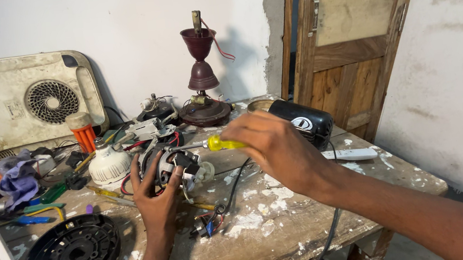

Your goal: The person uses a screwdriver and a wrench to unscrew fasteners from an electric motor on a cluttered workbench, then pulls the motor housing apart by hand and separates the rotor and internal components, working on the parts one at a time.

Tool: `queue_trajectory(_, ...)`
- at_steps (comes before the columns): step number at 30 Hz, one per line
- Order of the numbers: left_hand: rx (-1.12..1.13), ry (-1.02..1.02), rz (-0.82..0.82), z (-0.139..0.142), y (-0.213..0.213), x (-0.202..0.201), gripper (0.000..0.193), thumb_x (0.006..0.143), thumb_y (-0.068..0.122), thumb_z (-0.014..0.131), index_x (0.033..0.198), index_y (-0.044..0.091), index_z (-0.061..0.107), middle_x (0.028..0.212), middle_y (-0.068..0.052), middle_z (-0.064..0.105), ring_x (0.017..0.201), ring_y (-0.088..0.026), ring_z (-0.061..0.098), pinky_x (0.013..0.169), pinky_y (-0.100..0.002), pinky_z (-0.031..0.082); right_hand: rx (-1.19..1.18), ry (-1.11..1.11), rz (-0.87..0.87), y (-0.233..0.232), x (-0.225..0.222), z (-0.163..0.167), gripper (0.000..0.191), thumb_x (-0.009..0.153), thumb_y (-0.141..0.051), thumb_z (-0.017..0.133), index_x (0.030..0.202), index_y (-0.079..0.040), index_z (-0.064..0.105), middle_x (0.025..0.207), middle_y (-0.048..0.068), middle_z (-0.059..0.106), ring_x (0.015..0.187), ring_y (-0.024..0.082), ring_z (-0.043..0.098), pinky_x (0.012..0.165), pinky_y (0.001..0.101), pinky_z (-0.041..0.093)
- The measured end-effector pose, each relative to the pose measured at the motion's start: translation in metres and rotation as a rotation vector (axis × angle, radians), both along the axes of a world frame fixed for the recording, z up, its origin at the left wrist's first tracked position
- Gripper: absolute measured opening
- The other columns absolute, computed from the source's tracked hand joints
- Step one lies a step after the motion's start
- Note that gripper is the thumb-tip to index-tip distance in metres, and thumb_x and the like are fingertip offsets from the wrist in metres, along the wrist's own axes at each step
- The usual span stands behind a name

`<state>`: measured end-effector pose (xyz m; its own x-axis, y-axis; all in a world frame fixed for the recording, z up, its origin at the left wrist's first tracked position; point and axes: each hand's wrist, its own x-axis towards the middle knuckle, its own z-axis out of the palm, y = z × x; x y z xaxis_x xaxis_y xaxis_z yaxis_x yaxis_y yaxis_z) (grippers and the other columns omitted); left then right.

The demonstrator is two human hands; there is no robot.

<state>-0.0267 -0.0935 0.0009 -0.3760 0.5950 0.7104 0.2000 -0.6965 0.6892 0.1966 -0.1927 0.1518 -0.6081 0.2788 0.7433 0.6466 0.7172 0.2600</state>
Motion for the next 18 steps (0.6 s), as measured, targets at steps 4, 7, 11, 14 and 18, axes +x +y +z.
queue_trajectory(4, -0.004, 0.021, 0.003, 0.006, -0.006, 0.005, 0.053, 0.079, 0.027, 0.084, 0.130, 0.016, 0.072, 0.163, -0.017, 0.038, 0.146, -0.032, 0.044, 0.113, -0.041, 0.041, 0.044, 0.033, 0.039, -0.012, 0.001, 0.001, 0.044, 0.075, 0.014, 0.064, 0.115, -0.004, 0.071, 0.118, 0.019, 0.066, 0.106, 0.032, 0.069, 0.086, 0.0321, 0.058)
queue_trajectory(7, -0.001, 0.029, 0.030, 0.011, -0.010, 0.009, 0.053, 0.081, 0.026, 0.084, 0.131, 0.015, 0.073, 0.163, -0.017, 0.040, 0.145, -0.032, 0.046, 0.116, -0.042, 0.038, -0.236, 0.079, -0.073, -0.022, 0.006, 0.008, 0.050, 0.075, 0.008, 0.070, 0.125, 0.003, 0.067, 0.107, 0.018, 0.065, 0.089, 0.028, 0.072, 0.075, 0.0324, 0.063)
queue_trajectory(11, -0.028, -0.064, -0.049, 0.015, -0.012, 0.014, 0.052, 0.081, 0.028, 0.081, 0.130, 0.016, 0.071, 0.163, -0.016, 0.037, 0.140, -0.029, 0.049, 0.107, -0.038, 0.047, -0.448, 0.052, -0.318, -0.026, 0.005, 0.012, 0.041, 0.090, -0.016, 0.075, 0.126, -0.001, 0.065, 0.094, 0.013, 0.065, 0.075, 0.023, 0.071, 0.065, 0.0326, 0.062)
queue_trajectory(14, 0.009, -0.023, -0.017, 0.016, -0.009, 0.015, 0.052, 0.082, 0.026, 0.083, 0.131, 0.014, 0.071, 0.163, -0.017, 0.038, 0.141, -0.029, 0.049, 0.109, -0.039, 0.046, -0.338, 0.091, -0.277, -0.023, 0.003, 0.008, 0.032, 0.092, -0.022, 0.077, 0.114, 0.002, 0.070, 0.093, 0.012, 0.065, 0.074, 0.023, 0.070, 0.065, 0.0352, 0.060)
queue_trajectory(18, 0.009, -0.011, -0.006, 0.013, -0.003, 0.014, 0.052, 0.082, 0.027, 0.083, 0.131, 0.015, 0.072, 0.163, -0.017, 0.039, 0.141, -0.030, 0.049, 0.110, -0.040, 0.044, -0.173, 0.135, -0.089, -0.015, 0.005, 0.003, 0.030, 0.085, -0.013, 0.079, 0.110, 0.000, 0.072, 0.099, 0.011, 0.064, 0.078, 0.023, 0.071, 0.068, 0.0343, 0.060)
